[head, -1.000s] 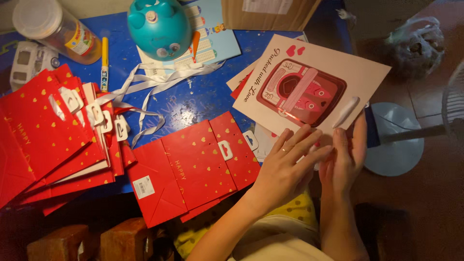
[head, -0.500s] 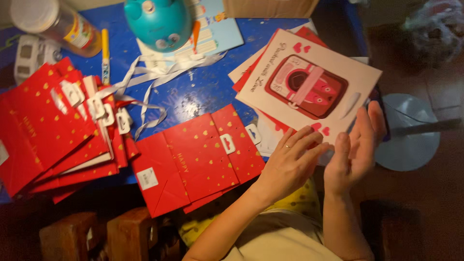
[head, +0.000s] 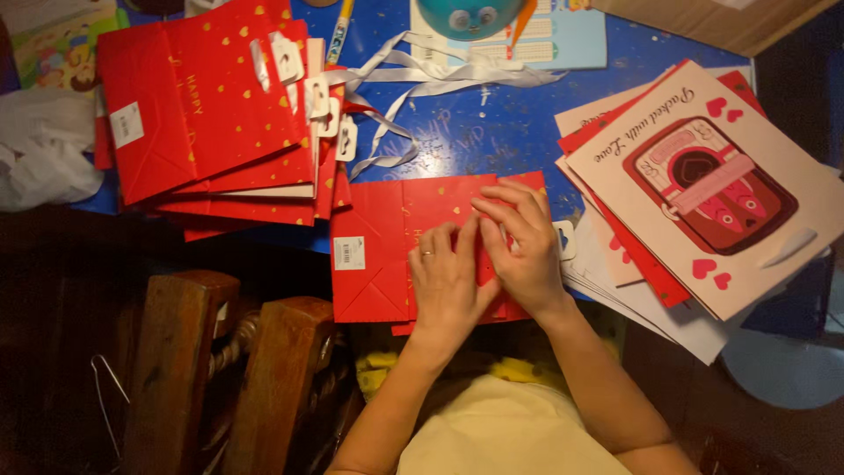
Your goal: The person threads white ribbons through plastic holders on red Valentine's Day gift cards, then stacks the finished cards on the table.
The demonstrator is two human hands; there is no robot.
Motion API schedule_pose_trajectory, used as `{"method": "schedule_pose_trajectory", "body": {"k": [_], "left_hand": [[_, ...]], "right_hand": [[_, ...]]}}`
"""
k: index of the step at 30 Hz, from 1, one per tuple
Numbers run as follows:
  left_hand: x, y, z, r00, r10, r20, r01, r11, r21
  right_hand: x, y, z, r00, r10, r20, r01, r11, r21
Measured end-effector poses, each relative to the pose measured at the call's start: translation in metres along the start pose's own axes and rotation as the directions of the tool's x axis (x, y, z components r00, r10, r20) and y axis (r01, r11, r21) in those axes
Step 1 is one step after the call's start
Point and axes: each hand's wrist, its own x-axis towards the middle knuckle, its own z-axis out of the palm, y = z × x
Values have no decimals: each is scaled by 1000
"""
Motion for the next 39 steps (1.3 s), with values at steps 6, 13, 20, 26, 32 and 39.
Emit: {"method": "schedule_pose_trajectory", "body": {"k": [6, 13, 20, 26, 32, 39], "left_hand": [[-11, -16, 4, 991, -54, 119, 40, 992, 121], [-9, -31, -1, 993, -52, 107, 51, 999, 6], [-8, -27, -1, 998, -21, 61, 22, 1000, -9], [-5, -28, -2, 998, -50, 33, 55, 987, -151], [-9, -45, -13, 925, -280, 257, 376, 766, -521], [-2, -46, 0, 934, -302, 193, 343, 600, -723]], "right_hand": [[72, 2, 87, 967, -241, 83, 242, 970, -5], [116, 10, 151, 873, -381, 305, 443, 881, -165], [114, 15, 118, 923, -315, 220, 350, 926, -143], [71, 21, 36, 879, 374, 296, -473, 761, 443], [34, 43, -14, 879, 425, 216, -420, 477, 772], [6, 42, -54, 938, 330, 104, -208, 298, 931]]}}
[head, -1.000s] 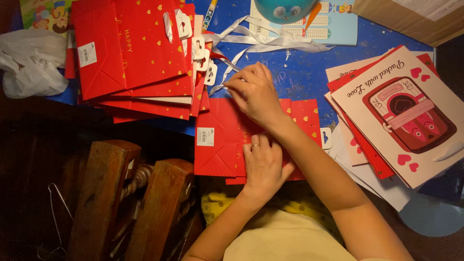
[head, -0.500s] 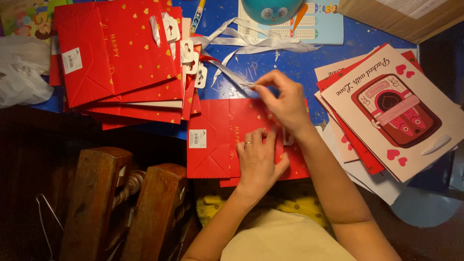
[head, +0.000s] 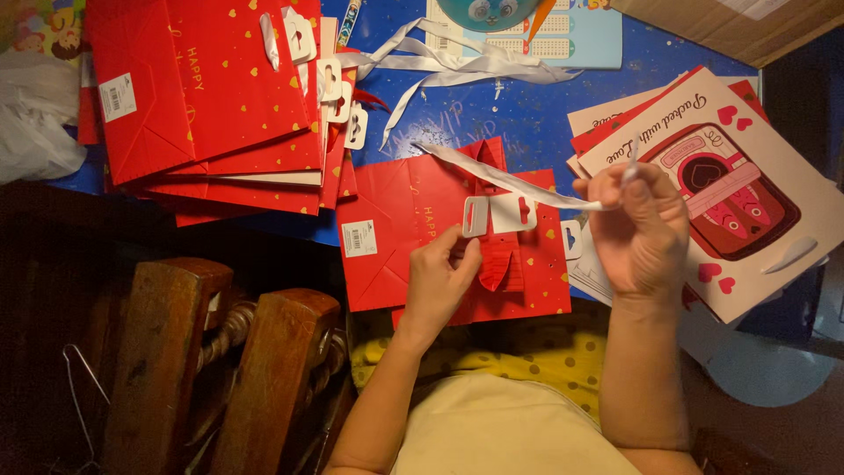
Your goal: The person threads white ribbons through plastic holders on red Valentine's Day gift cards, then stacks the finished cards on the table.
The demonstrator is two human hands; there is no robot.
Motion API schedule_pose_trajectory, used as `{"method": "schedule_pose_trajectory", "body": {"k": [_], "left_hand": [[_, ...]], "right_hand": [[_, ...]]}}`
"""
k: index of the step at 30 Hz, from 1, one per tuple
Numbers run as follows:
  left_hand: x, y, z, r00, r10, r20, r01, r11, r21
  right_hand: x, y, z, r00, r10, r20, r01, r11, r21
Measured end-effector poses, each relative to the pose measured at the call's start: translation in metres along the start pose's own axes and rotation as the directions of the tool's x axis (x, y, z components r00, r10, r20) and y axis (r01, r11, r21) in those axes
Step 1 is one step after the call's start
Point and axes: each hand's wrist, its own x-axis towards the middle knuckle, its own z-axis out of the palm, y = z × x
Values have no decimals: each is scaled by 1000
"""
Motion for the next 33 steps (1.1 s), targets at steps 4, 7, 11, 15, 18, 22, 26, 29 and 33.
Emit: {"method": "schedule_pose_trajectory", "body": {"k": [4, 7, 11, 15, 18, 22, 26, 29, 33], "left_hand": [[6, -3, 5, 1000, 24, 8, -24, 1000, 3], [11, -6, 4, 1000, 19, 18, -19, 1000, 2], [11, -10, 1, 999, -15, 48, 16, 999, -32], [8, -12, -3, 995, -28, 96, 28, 1000, -2], [7, -15, -7, 989, -59, 138, 62, 998, -21], [7, -21, -8, 985, -32, 170, 46, 996, -76], [7, -24, -8, 985, -27, 171, 40, 997, -73], [7, -24, -7, 984, -34, 174, 48, 996, -80], [7, -23, -6, 984, -28, 176, 47, 994, -103]], "right_hand": [[-15, -24, -8, 996, -87, 20, 87, 996, -5], [-28, -54, -16, 980, -196, -31, 196, 981, 7], [-44, -77, -15, 933, -310, -182, 286, 947, -146], [-38, -47, 10, 950, -303, 74, 284, 746, -603], [-29, -7, 36, 995, -25, 94, 94, 526, -845], [-24, 20, 55, 993, 57, 108, 95, 185, -978], [-22, 20, 60, 967, 77, 244, 242, 39, -970], [-20, 19, 61, 956, 103, 275, 274, 22, -961], [-19, 21, 60, 949, 122, 291, 290, 32, -957]]}}
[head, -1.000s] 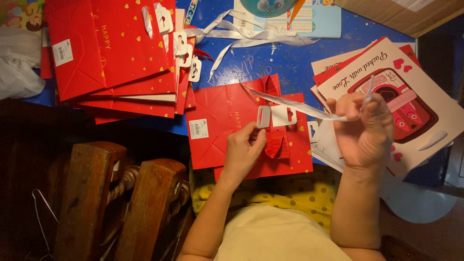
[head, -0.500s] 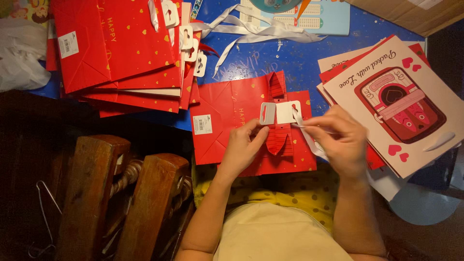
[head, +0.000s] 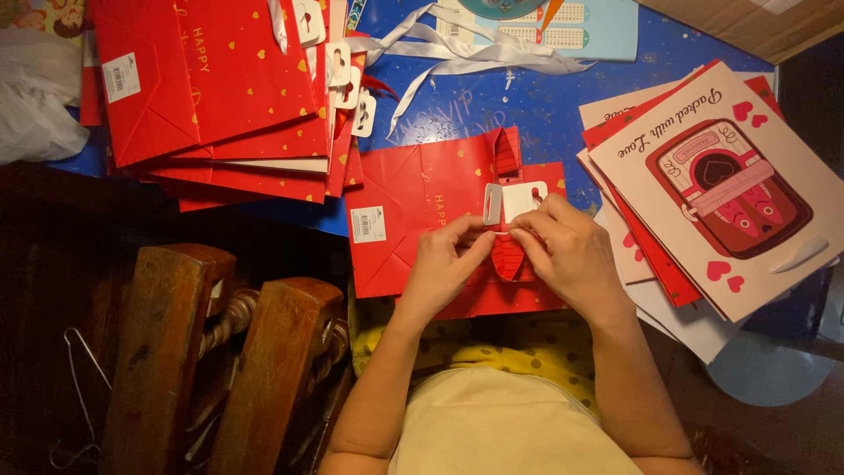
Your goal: The person threads white ribbons through plastic holders on red Valentine's Day gift cards, then stacks the finished cards on the table.
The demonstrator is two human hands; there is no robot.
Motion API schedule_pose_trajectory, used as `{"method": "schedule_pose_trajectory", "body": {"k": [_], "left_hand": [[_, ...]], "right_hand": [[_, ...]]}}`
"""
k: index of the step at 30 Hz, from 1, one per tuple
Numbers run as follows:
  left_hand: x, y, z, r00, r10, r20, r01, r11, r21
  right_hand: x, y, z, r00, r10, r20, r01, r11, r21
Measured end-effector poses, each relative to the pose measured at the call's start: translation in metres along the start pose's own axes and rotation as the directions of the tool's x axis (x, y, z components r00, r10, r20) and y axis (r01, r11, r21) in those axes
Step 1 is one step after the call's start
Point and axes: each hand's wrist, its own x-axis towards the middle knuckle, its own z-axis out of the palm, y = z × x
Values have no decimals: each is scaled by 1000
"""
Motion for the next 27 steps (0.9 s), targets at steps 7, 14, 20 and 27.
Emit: {"method": "schedule_pose_trajectory", "body": {"k": [7, 14, 20, 27], "left_hand": [[0, 2, 1, 1000, -4, -7, 4, 1000, -19], [0, 11, 11, 991, 65, -116, -47, 988, 150], [-4, 7, 11, 994, 54, -94, -49, 997, 62], [-4, 5, -35, 945, 109, -309, -248, 855, -457]], "right_hand": [[-2, 7, 8, 1000, 2, 5, -2, 1000, -10], [-6, 15, 16, 994, 112, 1, -107, 950, 295], [-10, 18, 20, 994, 59, -87, -44, 986, 164], [-10, 22, 25, 984, 160, -79, -152, 984, 98]]}}
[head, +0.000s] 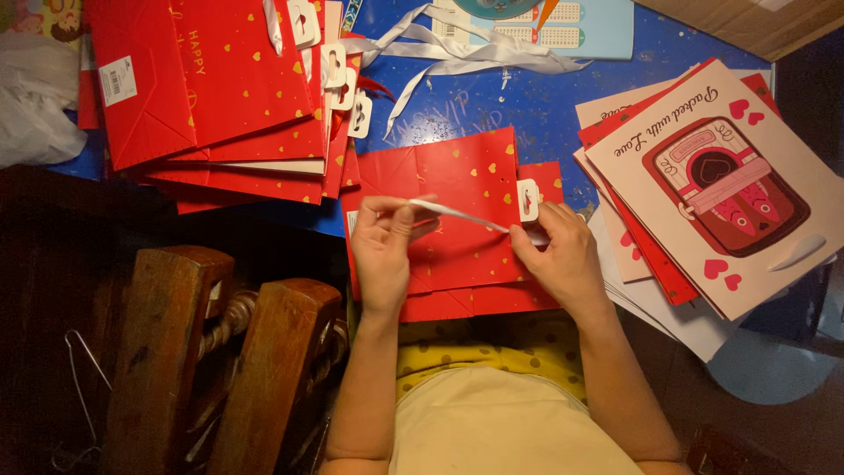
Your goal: The person threads white ribbons through plastic holders on red Valentine's Day gift cards, then stacks the finished cards on the table.
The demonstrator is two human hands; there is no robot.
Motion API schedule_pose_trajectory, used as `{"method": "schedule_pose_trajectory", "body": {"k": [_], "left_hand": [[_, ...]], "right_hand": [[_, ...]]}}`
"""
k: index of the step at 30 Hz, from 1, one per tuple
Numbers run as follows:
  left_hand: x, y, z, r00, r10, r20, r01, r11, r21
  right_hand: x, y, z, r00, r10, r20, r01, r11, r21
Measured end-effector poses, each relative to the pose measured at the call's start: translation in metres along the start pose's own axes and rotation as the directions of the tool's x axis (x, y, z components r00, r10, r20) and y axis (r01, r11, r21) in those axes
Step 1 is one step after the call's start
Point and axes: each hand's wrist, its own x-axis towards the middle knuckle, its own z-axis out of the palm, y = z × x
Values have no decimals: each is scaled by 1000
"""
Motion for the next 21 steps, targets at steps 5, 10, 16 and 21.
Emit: {"method": "schedule_pose_trajectory", "body": {"k": [5, 10, 16, 21], "left_hand": [[9, -3, -5, 1000, 11, -24, -16, 976, -219], [17, -13, -4, 995, -100, -6, 85, 873, -480], [27, -21, 5, 962, -271, 32, 219, 697, -683], [38, -31, 13, 960, -259, 111, 258, 648, -717]], "right_hand": [[-2, 3, 1, 999, 41, 8, -42, 999, 12], [-2, 3, 0, 996, 89, 30, -90, 996, 28], [0, -1, -1, 961, 270, 57, -275, 920, 280], [-6, 0, -8, 996, 52, 68, -66, 975, 213]]}}
